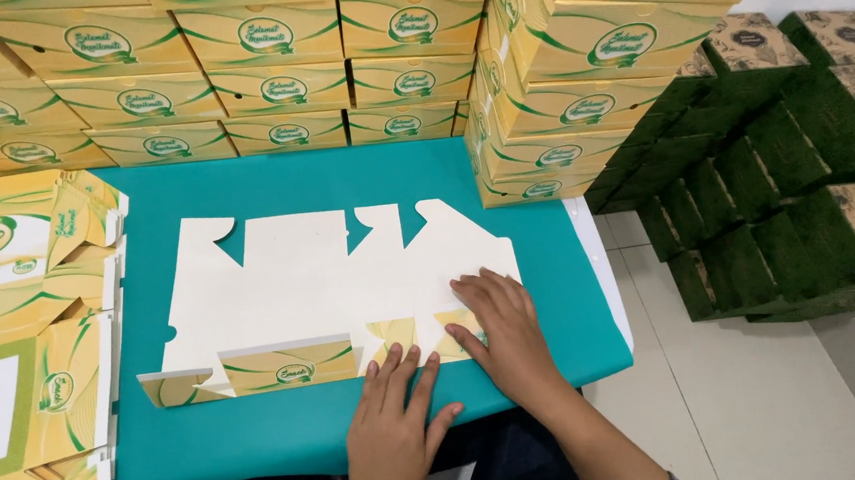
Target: The person assembles a flat-packed cardboard box on a teal mat. They fold the side flaps inward, tuck the bottom flaps to form the base, and then fold the top flaps to close the box.
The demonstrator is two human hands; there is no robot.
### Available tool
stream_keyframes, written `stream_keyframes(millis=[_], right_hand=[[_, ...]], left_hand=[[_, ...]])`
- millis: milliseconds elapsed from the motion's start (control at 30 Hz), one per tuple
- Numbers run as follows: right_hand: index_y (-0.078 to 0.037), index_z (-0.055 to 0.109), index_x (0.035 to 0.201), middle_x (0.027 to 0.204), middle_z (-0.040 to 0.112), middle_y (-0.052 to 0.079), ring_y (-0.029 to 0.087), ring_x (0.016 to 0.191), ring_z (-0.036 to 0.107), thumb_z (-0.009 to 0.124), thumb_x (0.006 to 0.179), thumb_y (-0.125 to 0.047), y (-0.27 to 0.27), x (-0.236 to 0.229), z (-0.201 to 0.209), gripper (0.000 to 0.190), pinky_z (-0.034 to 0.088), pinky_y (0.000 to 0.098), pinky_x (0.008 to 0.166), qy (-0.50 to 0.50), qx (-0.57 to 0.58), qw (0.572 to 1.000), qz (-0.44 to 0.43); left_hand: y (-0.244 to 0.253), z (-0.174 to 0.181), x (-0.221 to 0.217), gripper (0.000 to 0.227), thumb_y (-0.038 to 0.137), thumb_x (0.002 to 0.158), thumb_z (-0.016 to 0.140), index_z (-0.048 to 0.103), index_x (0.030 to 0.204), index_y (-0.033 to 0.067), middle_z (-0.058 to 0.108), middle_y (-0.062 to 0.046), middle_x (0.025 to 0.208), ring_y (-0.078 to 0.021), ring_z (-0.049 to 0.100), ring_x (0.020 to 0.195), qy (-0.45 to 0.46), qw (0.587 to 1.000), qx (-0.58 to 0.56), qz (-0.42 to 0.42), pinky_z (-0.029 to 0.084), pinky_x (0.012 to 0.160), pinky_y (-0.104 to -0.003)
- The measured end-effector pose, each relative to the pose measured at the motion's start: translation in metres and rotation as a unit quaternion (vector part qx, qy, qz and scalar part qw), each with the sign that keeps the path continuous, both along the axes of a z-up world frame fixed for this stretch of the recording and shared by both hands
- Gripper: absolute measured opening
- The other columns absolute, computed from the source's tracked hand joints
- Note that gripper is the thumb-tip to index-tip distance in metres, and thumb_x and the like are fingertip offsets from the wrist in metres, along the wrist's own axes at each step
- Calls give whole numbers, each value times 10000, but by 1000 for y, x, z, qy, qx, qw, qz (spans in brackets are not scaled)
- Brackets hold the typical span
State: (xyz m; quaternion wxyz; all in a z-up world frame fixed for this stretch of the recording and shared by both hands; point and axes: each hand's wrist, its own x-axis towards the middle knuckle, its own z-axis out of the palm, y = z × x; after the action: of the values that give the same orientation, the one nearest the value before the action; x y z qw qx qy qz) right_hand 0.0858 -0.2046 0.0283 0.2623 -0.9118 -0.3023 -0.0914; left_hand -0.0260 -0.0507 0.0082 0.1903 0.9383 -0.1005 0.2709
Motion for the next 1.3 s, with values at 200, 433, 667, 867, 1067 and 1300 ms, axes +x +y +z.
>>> stream_keyframes(millis=[200, 433, 667, 867, 1067, 1300], right_hand=[[-39, 315, 1433, 1520, 268, 164, 318, 1426, 185, 409, 988, -291, 6, -23, -8, 520, 99, 467, 1159, -29, -127, 988, 80], [-71, 162, 1492, 1570, 129, 106, 217, 1449, 94, 337, 1010, -369, -22, -37, 17, 593, 101, 356, 1160, 44, -158, 973, 161], [-108, 166, 1501, 1568, 163, 62, 180, 1442, 112, 417, 981, -410, -53, -41, 21, 651, 18, 417, 1146, 30, -195, 971, 131], [-177, 211, 1500, 1549, 232, -4, 186, 1431, 124, 420, 973, -393, -61, -47, 25, 606, -90, 518, 1101, 47, -173, 980, 91], [-212, 447, 1373, 1455, 425, 34, 319, 1418, 240, 600, 799, -111, -100, -1, -4, 603, 87, 520, 1161, -77, -168, 983, 21], [-232, 607, 1206, 1434, 453, 1, 350, 1410, 243, 592, 872, -176, -93, 21, 19, 339, 192, 537, 1127, -54, -121, 981, 143]], left_hand=[[-6, -1, -1, 542, 492, 881, 576, 551, 1261, 105, 532, -116, 1303, -314, 434, 1295, 33, 999, -7, 27, 355, 1050, -487], [-1, -2, -3, 634, 521, 869, 571, 470, 1355, 126, 480, -91, 1372, -278, 378, 1342, 62, 998, 26, 13, 318, 1077, -448], [-2, 0, -3, 634, 525, 863, 580, 485, 1339, 116, 502, -97, 1344, -290, 395, 1327, 51, 998, 17, 13, 329, 1070, -462], [0, -5, -3, 642, 530, 877, 560, 461, 1367, 128, 488, -89, 1357, -290, 376, 1330, 72, 997, 29, 4, 309, 1070, -465], [8, -3, -3, 652, 551, 880, 542, 478, 1344, 98, 482, -104, 1348, -307, 355, 1337, 60, 995, 77, -22, 321, 1063, -452], [23, -5, -8, 664, 553, 876, 560, 467, 1361, 109, 488, -100, 1347, -304, 362, 1324, 59, 993, 75, -65, 297, 1070, -449]])
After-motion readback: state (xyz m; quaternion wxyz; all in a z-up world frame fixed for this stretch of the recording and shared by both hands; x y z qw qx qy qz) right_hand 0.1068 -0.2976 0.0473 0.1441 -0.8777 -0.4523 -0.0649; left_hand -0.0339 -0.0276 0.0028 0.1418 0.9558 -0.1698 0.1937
